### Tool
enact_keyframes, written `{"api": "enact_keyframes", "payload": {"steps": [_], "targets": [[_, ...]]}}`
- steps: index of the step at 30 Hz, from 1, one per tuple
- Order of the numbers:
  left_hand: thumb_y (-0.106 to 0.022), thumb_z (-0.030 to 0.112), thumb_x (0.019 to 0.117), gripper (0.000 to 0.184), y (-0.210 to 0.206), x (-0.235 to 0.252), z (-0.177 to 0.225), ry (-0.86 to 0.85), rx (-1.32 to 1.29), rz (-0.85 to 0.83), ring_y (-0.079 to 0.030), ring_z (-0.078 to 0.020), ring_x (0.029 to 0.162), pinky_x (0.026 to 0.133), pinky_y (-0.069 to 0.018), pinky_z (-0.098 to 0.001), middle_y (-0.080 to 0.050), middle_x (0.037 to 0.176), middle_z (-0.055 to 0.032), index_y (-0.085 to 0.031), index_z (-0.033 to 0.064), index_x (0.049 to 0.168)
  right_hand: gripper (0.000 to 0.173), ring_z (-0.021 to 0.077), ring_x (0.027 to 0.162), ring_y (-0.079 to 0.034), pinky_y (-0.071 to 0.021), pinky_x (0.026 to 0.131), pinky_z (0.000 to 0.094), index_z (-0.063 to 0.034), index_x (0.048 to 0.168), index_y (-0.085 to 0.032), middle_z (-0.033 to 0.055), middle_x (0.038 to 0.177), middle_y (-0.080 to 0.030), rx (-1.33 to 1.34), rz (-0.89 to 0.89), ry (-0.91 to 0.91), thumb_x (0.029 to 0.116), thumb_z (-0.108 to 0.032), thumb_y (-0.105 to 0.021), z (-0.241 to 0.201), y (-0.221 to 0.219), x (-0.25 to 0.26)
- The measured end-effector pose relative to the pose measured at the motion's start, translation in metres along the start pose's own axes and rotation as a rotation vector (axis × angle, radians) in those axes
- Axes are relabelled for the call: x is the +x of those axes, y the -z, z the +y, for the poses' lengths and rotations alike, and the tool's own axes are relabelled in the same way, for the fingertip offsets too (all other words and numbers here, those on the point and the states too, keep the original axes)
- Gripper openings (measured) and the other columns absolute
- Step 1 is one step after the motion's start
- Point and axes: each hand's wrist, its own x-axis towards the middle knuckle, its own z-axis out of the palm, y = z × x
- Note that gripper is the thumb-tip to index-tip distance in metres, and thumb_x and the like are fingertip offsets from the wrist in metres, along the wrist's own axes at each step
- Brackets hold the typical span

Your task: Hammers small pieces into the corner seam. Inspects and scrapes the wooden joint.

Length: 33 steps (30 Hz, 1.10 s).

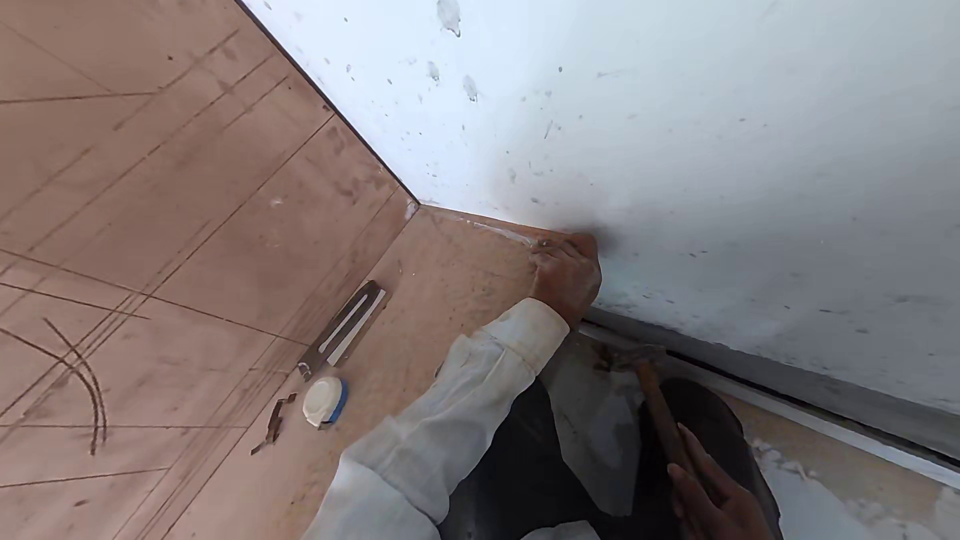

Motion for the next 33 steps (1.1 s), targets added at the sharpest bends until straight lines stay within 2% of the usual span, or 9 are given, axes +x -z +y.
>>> {"api": "enact_keyframes", "payload": {"steps": [8,13,17,24,27,29,30,31,33], "targets": [[-0.042,-0.006,0.1032,0.035,0.001,0.004,0.001,-0.017,0.015,-0.035,-0.069,-0.0473,0.102,0.085,-0.0544,-0.051,-0.068,0.107,-0.0341,-0.051,-0.0148,0.136,0.069,0.0123,0.05,-0.059,-0.0545,0.045,0.0299,-0.005,0.162,-0.024,0.0027,0.077,-0.064,-0.021,-0.003,0.014,0.1028,-0.021,-0.057,0.003,-0.002,0.001],[-0.046,-0.007,0.1014,0.032,-0.005,0.002,0.002,0.019,-0.021,0.089,-0.072,-0.045,0.097,0.081,-0.0557,-0.0491,-0.071,0.101,-0.0312,-0.058,-0.0127,0.13,0.069,0.013,0.049,-0.059,-0.0542,0.044,0.0302,-0.005,0.162,-0.025,0.0032,0.077,-0.064,-0.028,0.003,0.031,0.1023,-0.023,-0.057,0.006,-0.002,0.001],[-0.043,-0.007,0.1026,0.035,0.0,0.0,0.001,-0.007,0.024,0.031,-0.07,-0.0456,0.101,0.084,-0.054,-0.0498,-0.069,0.105,-0.0336,-0.051,-0.0155,0.136,0.069,0.0135,0.05,-0.059,-0.0545,0.044,0.0305,-0.0054,0.162,-0.025,0.0032,0.076,-0.064,-0.02,0.005,0.033,0.1029,-0.024,-0.057,0.006,-0.002,0.001],[-0.043,-0.006,0.1037,0.048,0.01,-0.012,-0.008,-0.052,-0.084,-0.146,-0.054,-0.0555,0.13,0.106,-0.0438,-0.0587,-0.053,0.137,-0.0414,-0.037,-0.0109,0.151,0.069,0.0137,0.048,-0.059,-0.0541,0.043,0.0303,-0.0068,0.162,-0.026,0.0035,0.075,-0.063,-0.044,0.017,0.006,0.1024,-0.024,-0.057,0.004,-0.005,0.003],[-0.051,0.004,0.1046,0.049,0.012,-0.031,-0.021,-0.101,-0.282,-0.098,-0.048,-0.0541,0.137,0.113,-0.039,-0.0569,-0.049,0.144,-0.0403,-0.041,-0.0086,0.151,0.07,0.0136,0.049,-0.059,-0.0542,0.044,0.0305,-0.0094,0.162,-0.026,0.0036,0.077,-0.064,-0.049,0.006,-0.015,0.1023,-0.027,-0.058,0.004,-0.006,0.004],[-0.059,0.016,0.1037,0.042,0.015,-0.047,-0.028,-0.146,-0.408,0.04,-0.059,-0.0469,0.129,0.108,-0.047,-0.0531,-0.061,0.134,-0.0333,-0.056,-0.0083,0.139,0.07,0.0145,0.05,-0.059,-0.0545,0.045,0.0317,-0.0103,0.162,-0.028,0.0042,0.078,-0.065,-0.051,0.011,-0.021,0.1018,-0.028,-0.059,0.005,-0.007,0.004],[-0.063,0.018,0.101,0.04,0.018,-0.053,-0.032,-0.136,-0.47,0.129,-0.067,-0.0423,0.118,0.1,-0.0538,-0.0514,-0.068,0.125,-0.0287,-0.063,-0.0081,0.131,0.07,0.0145,0.05,-0.059,-0.0545,0.045,0.0317,-0.0103,0.162,-0.028,0.0041,0.077,-0.064,-0.051,0.01,-0.018,0.1019,-0.028,-0.059,0.006,-0.007,0.005],[-0.065,0.022,0.0993,0.041,0.019,-0.055,-0.039,-0.099,-0.513,0.189,-0.073,-0.0387,0.107,0.089,-0.0591,-0.0508,-0.072,0.118,-0.0253,-0.066,-0.0078,0.127,0.07,0.0141,0.05,-0.059,-0.0546,0.045,0.0316,-0.0102,0.162,-0.028,0.0036,0.077,-0.064,-0.05,0.007,-0.014,0.1017,-0.029,-0.059,0.006,-0.008,0.005],[-0.062,0.043,0.1007,0.054,-0.002,-0.044,-0.061,0.042,-0.496,0.24,-0.075,-0.0358,0.092,0.073,-0.0608,-0.0526,-0.072,0.117,-0.0219,-0.064,-0.0029,0.129,0.072,0.0139,0.049,-0.059,-0.0547,0.045,0.0317,-0.0111,0.162,-0.028,0.0029,0.075,-0.064,-0.053,0.007,-0.009,0.1011,-0.031,-0.06,0.007,-0.009,0.007]]}}
